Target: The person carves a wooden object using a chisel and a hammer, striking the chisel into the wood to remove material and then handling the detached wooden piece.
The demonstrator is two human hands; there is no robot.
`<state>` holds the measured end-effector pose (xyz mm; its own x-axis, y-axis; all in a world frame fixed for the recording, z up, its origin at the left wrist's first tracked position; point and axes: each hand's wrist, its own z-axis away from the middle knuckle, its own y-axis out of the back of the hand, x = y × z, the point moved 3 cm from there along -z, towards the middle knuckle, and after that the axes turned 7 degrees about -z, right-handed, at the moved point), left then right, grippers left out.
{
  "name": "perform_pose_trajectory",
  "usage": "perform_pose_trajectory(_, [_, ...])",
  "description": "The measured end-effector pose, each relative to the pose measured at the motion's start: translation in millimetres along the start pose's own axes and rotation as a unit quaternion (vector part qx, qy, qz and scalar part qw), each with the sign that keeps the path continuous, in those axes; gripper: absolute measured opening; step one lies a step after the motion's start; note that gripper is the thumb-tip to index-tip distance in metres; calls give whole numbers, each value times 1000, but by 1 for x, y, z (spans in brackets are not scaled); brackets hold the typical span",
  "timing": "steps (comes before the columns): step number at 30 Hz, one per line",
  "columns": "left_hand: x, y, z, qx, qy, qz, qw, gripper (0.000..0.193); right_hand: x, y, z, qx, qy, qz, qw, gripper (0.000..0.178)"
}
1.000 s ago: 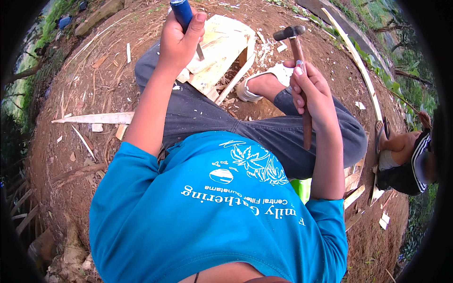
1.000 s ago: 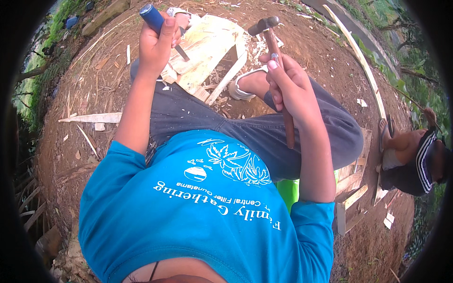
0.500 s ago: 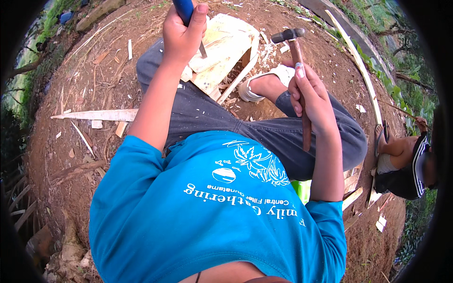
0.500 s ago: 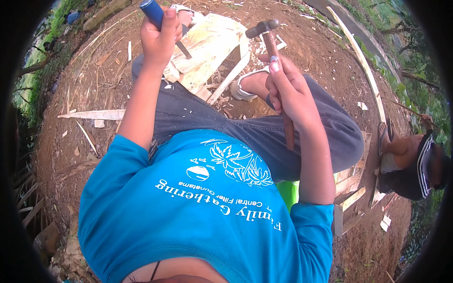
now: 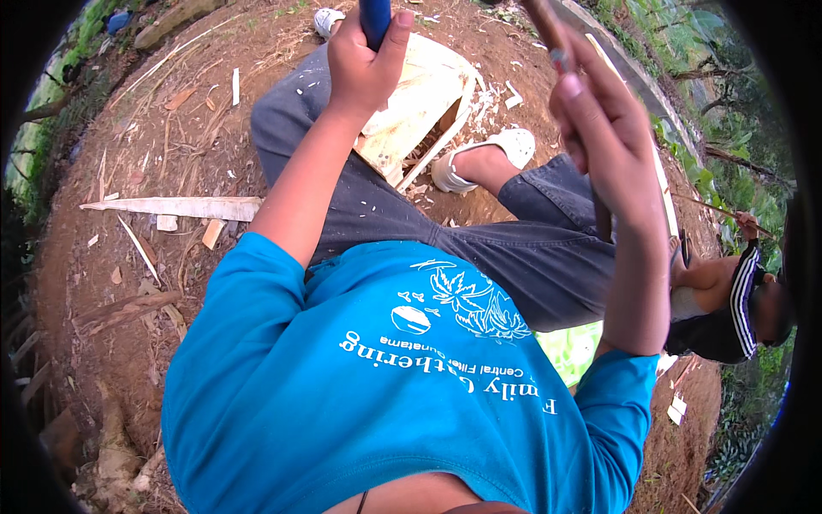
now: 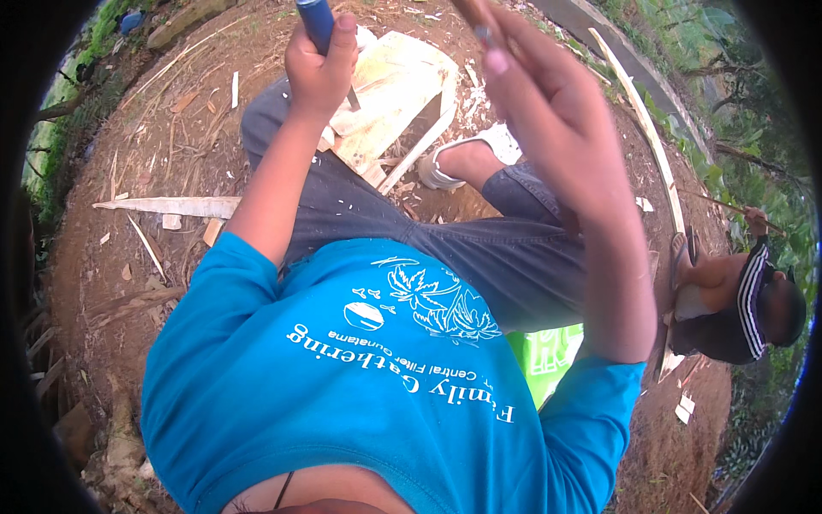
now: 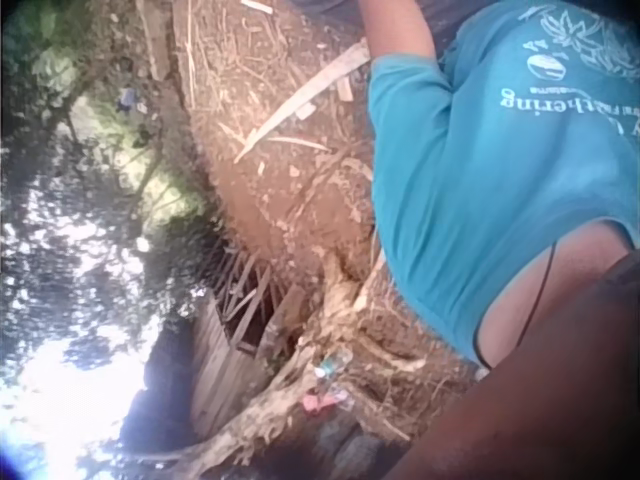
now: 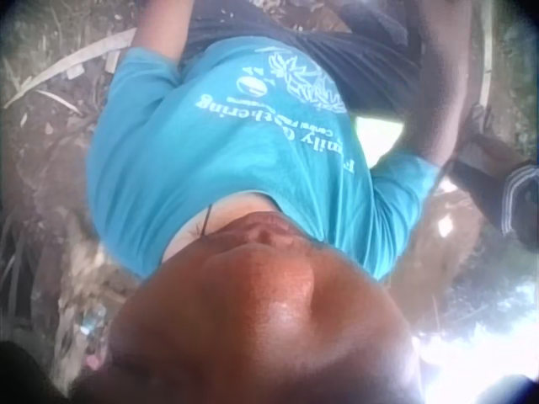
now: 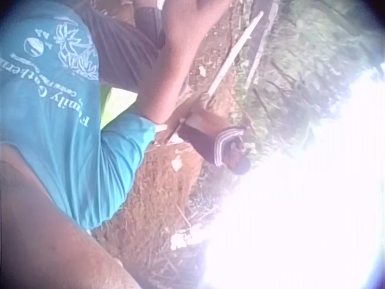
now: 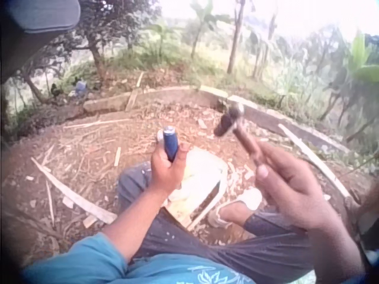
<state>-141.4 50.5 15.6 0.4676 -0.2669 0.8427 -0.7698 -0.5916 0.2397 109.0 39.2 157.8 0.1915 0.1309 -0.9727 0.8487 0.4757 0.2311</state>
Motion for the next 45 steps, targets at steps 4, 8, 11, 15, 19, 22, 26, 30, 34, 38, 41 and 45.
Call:
perform_pose_trajectory(4, [-1, -1, 2, -36, 6, 71, 997, 32, -74, -15, -26, -30, 66, 18, 997, 43])
perform_pose_trajectory(8, [6, -2, 3, -34, -35, 54, 997, 32, -65, -22, -45, -91, 143, 88, 982, 50])
perform_pose_trajectory(11, [10, -3, 1, -6, -53, 52, 997, 38, -78, -30, -47, -106, 93, 113, 984, 50])
perform_pose_trajectory(15, [13, 1, 2, -24, -42, 50, 998, 39, -80, -39, -44, -101, 112, 104, 983, 48])
perform_pose_trajectory(19, [17, 0, 3, -7, -68, 23, 997, 41, -71, -39, -43, -97, 102, 178, 974, 44])
perform_pose_trajectory(22, [14, 1, 3, -35, -57, 27, 997, 37, -80, -40, -40, -74, 82, 157, 981, 42])
perform_pose_trajectory(26, [7, 1, 3, -23, -48, 24, 998, 38, -74, -45, -45, -53, 124, 242, 961, 44])
perform_pose_trajectory(30, [2, 3, 4, -30, -25, 43, 998, 39, -85, -43, -46, -98, 103, 180, 973, 43])
perform_pose_trajectory(34, [0, -1, 4, -28, 39, 87, 995, 39, -78, -39, -58, -86, 38, 236, 967, 43])
perform_pose_trajectory(38, [-3, 3, -5, -35, -11, 24, 999, 36, -89, -52, -60, -110, 60, 251, 960, 43])
perform_pose_trajectory(41, [5, 6, -7, 20, -29, -28, 999, 33, -84, -52, -64, -116, 107, 250, 955, 43])
perform_pose_trajectory(45, [9, 4, -6, 13, -14, 2, 1000, 32, -80, -53, -73, -102, 90, 196, 971, 40])
